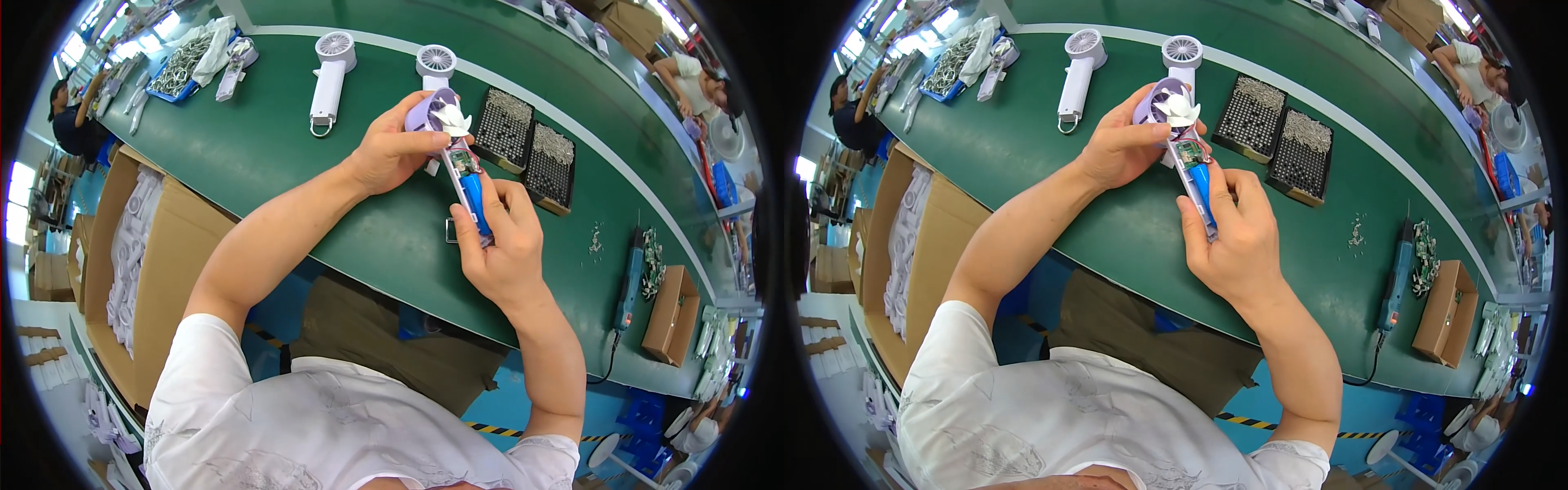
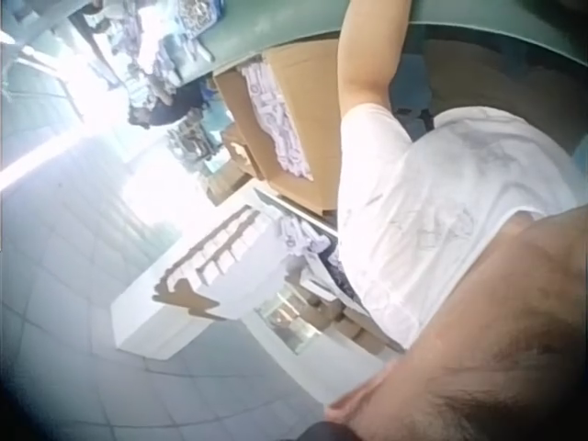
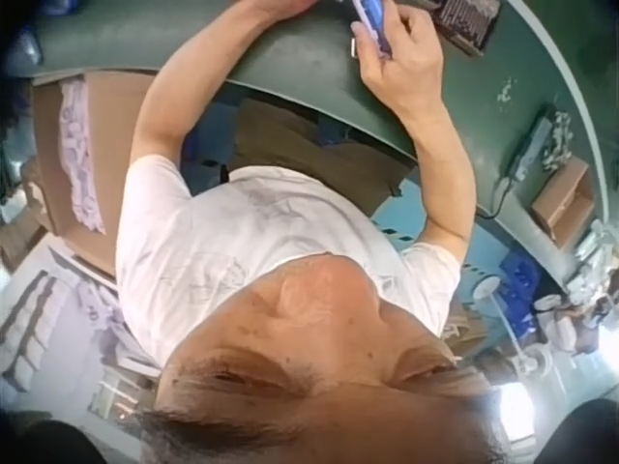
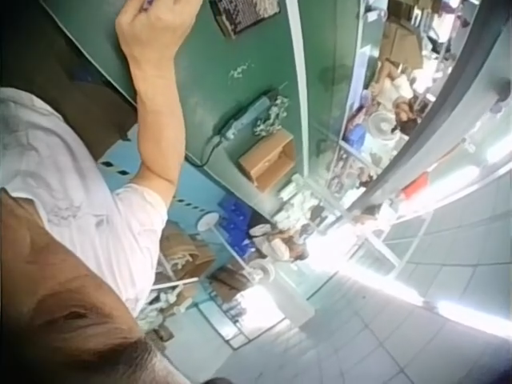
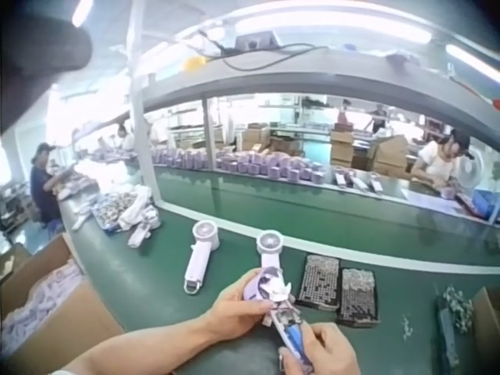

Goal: The person assembles a portable mini fan by hand, inserting the circuit board, battery, motor, and fan propeller into the mini fan housing, using pliers to secure components.

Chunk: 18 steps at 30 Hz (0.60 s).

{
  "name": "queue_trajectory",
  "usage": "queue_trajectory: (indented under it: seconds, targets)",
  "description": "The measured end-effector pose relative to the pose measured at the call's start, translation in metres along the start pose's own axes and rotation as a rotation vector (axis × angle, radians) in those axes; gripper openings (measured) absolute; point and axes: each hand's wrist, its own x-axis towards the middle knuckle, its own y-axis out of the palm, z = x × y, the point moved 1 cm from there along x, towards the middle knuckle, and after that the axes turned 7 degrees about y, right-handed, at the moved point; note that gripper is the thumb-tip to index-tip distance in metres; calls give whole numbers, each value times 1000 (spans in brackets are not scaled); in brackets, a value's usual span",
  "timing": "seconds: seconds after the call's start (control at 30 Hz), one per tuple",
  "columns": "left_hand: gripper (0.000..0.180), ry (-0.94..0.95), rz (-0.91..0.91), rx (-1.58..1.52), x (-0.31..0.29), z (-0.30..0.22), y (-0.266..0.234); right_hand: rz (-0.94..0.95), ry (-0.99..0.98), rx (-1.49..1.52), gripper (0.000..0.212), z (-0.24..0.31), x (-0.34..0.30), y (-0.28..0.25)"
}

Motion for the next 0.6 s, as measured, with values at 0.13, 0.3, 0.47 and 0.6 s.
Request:
queue_trajectory:
  seconds: [0.13, 0.3, 0.47, 0.6]
  targets:
    - [55, -14, 8, -29, 0, 1, -3, -5, 23, 6, 47, 1, -4, 6]
    - [63, -10, 36, -20, 0, -2, 0, 13, 58, 19, 47, -1, -5, 8]
    - [69, -19, 65, 29, 1, -3, 0, -16, 0, -6, 48, 1, -1, 0]
    - [70, -2, 121, 8, 1, -1, -1, -37, -38, -45, 50, 1, -2, 0]
